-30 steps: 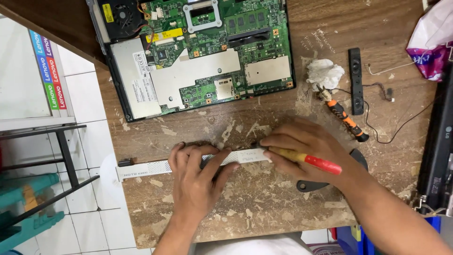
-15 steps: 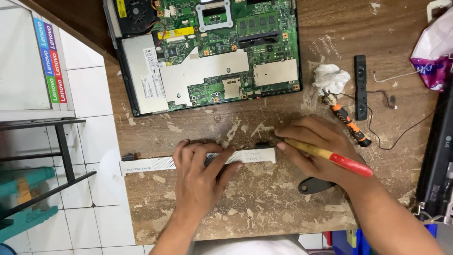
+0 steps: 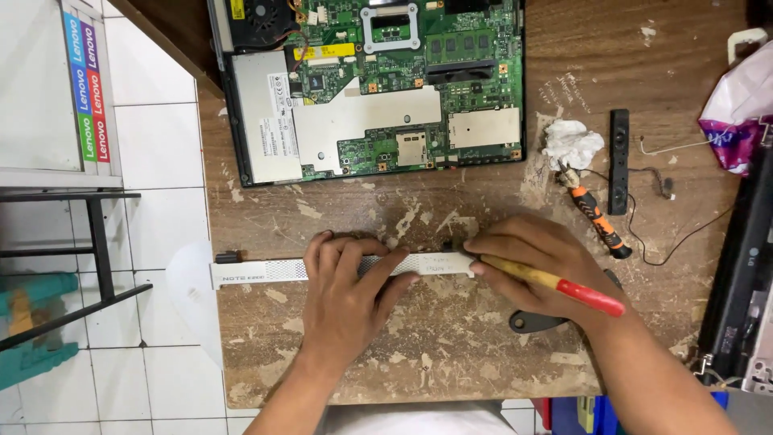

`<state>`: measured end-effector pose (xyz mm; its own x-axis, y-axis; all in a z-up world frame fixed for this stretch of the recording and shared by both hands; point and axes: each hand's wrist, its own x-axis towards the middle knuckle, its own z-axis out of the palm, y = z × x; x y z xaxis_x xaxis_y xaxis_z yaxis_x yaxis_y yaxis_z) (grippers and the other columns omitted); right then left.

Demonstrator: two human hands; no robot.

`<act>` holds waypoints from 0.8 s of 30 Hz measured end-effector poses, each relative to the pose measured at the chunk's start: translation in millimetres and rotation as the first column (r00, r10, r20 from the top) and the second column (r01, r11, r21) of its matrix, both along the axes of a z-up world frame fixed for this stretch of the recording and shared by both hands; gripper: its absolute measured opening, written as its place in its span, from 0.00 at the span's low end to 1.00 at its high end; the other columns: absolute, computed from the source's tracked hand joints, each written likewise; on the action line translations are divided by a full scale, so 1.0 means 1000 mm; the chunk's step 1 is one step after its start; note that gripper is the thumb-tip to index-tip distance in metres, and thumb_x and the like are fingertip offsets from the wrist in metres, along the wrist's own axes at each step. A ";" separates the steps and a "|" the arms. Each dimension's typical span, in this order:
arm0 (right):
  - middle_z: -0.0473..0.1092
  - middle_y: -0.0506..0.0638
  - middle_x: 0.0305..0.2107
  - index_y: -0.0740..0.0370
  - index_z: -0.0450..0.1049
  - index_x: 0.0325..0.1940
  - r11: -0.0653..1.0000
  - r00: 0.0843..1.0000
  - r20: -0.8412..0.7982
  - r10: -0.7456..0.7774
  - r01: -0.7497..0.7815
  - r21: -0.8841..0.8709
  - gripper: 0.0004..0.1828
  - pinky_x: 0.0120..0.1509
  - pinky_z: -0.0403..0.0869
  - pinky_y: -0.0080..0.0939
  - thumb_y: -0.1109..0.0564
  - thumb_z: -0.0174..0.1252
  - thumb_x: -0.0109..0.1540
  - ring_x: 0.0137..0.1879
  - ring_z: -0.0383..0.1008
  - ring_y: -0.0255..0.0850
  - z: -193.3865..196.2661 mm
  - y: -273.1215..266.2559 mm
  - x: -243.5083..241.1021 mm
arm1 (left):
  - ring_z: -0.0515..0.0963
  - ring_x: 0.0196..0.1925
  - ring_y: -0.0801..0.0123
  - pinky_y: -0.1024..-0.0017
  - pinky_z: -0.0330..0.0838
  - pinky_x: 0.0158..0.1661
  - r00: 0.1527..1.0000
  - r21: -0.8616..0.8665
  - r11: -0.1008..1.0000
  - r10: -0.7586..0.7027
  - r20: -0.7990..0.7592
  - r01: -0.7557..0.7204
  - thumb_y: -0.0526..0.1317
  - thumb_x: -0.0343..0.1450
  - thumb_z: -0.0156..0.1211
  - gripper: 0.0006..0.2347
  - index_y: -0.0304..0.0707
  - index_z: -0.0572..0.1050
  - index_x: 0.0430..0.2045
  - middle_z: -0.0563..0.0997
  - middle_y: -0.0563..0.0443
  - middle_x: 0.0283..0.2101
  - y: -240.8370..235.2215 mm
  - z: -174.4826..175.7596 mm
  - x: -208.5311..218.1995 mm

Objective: The person cleans a white laptop bezel by brushing it with a small brush and then wiping it with a white cloth. The person handles the bezel repeatedly, turning it over to clean different sides and areas.

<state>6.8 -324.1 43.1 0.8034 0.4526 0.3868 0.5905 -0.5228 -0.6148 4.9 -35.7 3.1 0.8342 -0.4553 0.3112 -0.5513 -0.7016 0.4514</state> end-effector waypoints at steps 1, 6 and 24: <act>0.79 0.54 0.43 0.63 0.80 0.53 0.999 0.999 -0.010 0.042 -0.042 -0.014 0.11 0.54 0.83 0.48 0.58 0.65 0.68 0.43 0.82 0.47 0.000 0.001 0.000 | 0.76 0.51 0.62 0.53 0.64 0.62 1.000 -0.011 1.000 -0.008 -0.002 0.008 0.55 0.73 0.72 0.15 0.56 0.83 0.50 0.80 0.58 0.47 0.000 0.002 0.000; 0.78 0.57 0.44 0.69 0.80 0.54 0.995 0.995 -0.011 -0.101 0.101 -0.009 0.13 0.50 0.85 0.41 0.60 0.67 0.68 0.44 0.83 0.46 -0.004 0.001 0.000 | 0.75 0.52 0.62 0.56 0.63 0.62 1.000 0.001 1.000 -0.009 -0.007 0.009 0.56 0.75 0.69 0.16 0.55 0.81 0.53 0.80 0.58 0.49 0.001 0.000 -0.001; 0.78 0.54 0.27 0.64 0.84 0.48 0.955 0.980 -0.199 0.023 0.037 0.294 0.09 0.34 0.80 0.45 0.59 0.68 0.64 0.26 0.77 0.46 0.004 0.015 -0.004 | 0.75 0.42 0.63 0.54 0.65 0.56 0.992 -0.262 0.961 -0.065 0.105 0.091 0.41 0.73 0.74 0.02 0.49 0.86 0.35 0.80 0.58 0.38 -0.004 -0.018 -0.011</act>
<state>2.3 -309.3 47.4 0.8802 0.3365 0.3348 0.4381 -0.3044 -0.8458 -6.1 -39.6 -15.0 0.7602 -0.4078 0.5058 -0.6488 -0.5166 0.5587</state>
